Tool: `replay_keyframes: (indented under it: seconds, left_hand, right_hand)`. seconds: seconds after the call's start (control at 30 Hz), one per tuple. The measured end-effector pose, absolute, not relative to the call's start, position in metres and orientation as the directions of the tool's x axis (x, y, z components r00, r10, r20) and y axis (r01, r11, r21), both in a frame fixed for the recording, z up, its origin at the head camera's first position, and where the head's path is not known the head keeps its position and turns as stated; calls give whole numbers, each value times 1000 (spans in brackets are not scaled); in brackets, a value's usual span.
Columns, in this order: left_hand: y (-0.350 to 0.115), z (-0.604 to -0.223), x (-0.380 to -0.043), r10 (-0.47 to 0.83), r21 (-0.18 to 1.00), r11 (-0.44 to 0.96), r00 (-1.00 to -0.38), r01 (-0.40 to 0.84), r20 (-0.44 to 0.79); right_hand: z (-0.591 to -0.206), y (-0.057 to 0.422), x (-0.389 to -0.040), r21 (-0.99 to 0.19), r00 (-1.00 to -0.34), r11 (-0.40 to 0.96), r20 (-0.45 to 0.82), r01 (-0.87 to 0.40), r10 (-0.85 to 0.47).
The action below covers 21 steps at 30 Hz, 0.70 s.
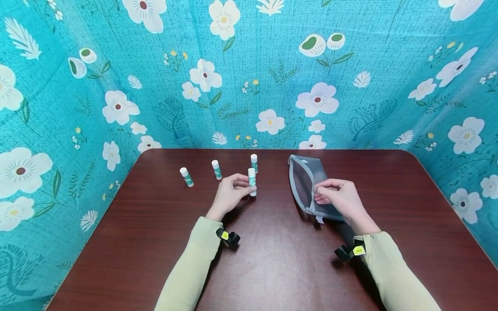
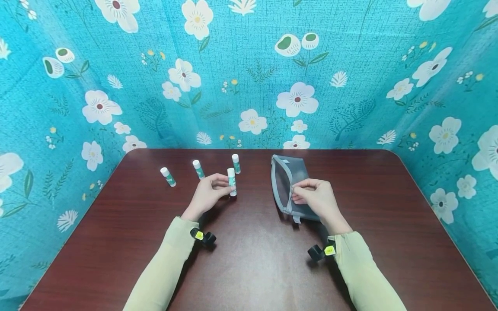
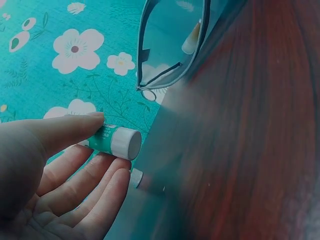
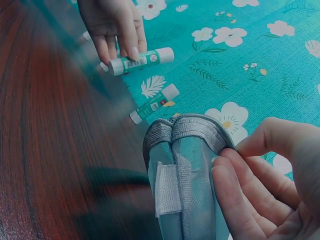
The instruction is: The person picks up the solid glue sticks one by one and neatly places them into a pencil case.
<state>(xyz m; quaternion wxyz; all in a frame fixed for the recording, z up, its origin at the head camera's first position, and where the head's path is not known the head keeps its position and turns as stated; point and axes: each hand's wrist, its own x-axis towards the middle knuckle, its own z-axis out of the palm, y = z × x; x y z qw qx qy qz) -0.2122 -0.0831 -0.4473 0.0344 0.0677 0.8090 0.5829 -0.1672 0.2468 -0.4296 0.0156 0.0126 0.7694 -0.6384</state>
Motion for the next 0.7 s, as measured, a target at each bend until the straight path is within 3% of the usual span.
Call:
replay_keyframes:
  seconds: [0.7]
  left_hand:
    - [-60,-444,-221,165,953,294,-986,68,19]
  right_hand:
    - [-430,246,-168,-982,-999,185,-44,44,5]
